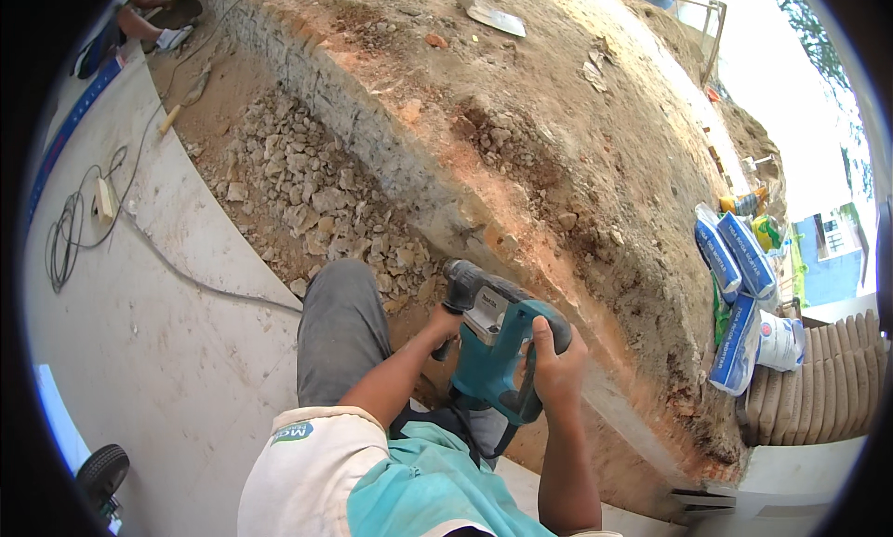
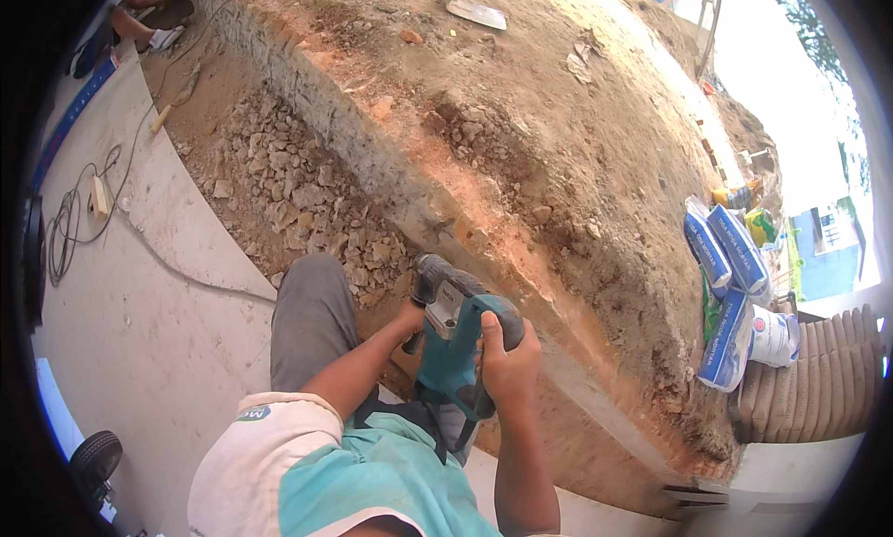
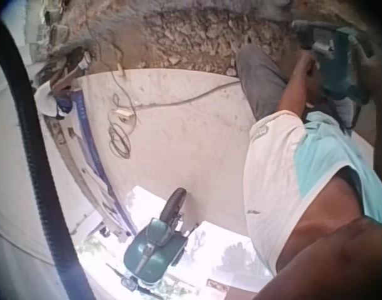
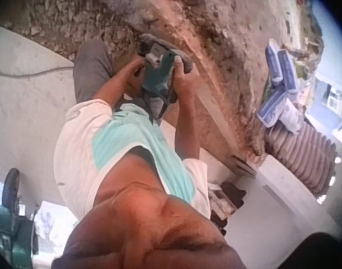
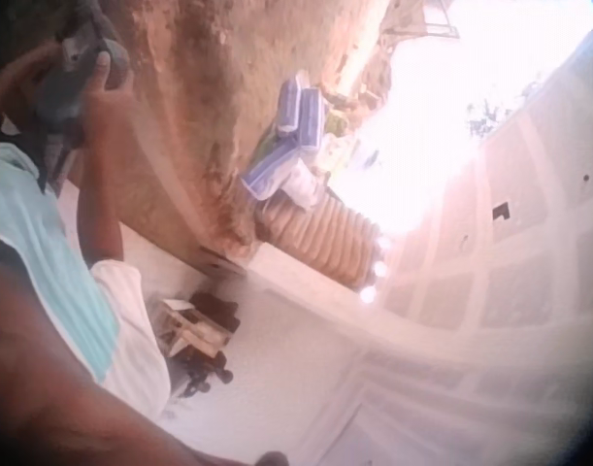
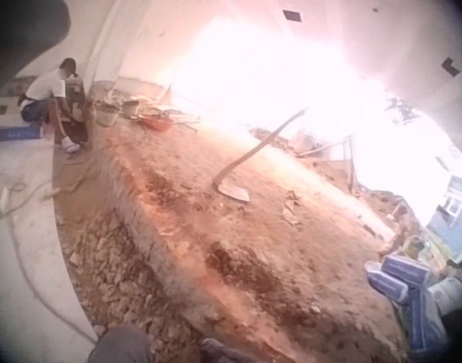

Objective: The person uses a jackhammer to break up a section of a concrete ledge, moving the tool along the edge to chip away pieces of concrete and dirt.

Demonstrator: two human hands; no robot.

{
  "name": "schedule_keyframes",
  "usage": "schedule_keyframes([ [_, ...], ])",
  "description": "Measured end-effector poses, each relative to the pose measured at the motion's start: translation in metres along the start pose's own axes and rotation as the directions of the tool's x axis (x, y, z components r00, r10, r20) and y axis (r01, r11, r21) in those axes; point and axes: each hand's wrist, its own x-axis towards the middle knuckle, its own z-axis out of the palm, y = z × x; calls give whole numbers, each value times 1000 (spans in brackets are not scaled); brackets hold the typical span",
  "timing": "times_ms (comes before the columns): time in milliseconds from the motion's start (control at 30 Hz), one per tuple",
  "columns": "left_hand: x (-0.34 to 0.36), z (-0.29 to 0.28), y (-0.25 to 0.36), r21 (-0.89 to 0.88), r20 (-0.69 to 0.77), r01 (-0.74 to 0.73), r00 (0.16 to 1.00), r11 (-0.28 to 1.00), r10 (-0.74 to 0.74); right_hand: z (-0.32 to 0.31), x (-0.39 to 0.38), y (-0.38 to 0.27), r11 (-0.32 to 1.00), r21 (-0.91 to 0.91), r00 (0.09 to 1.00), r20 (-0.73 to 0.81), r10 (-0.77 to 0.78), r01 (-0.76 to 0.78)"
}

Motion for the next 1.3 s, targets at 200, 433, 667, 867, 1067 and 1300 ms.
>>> schedule_keyframes([
  [200,-10,-5,-31,-112,-116,-21,993,993,8,9,-50,49,996,91,1000,-13,-6,7],
  [433,-57,16,-31,-168,-184,-76,982,983,45,-16,-112,52,980,169,994,-50,-100,107],
  [667,-116,5,30,-142,-141,-328,941,934,309,-45,-166,67,928,313,978,-29,-205,203],
  [867,-89,5,20,-320,-134,-453,891,832,433,-27,-181,62,908,258,944,-76,-320,329],
  [1067,-38,11,-11,-401,-147,-432,901,808,409,-9,-159,68,936,96,940,-65,-334,339],
  [1300,-48,7,-23,-532,-42,-286,949,797,313,6,-163,63,899,-141,909,13,-417,414],
])
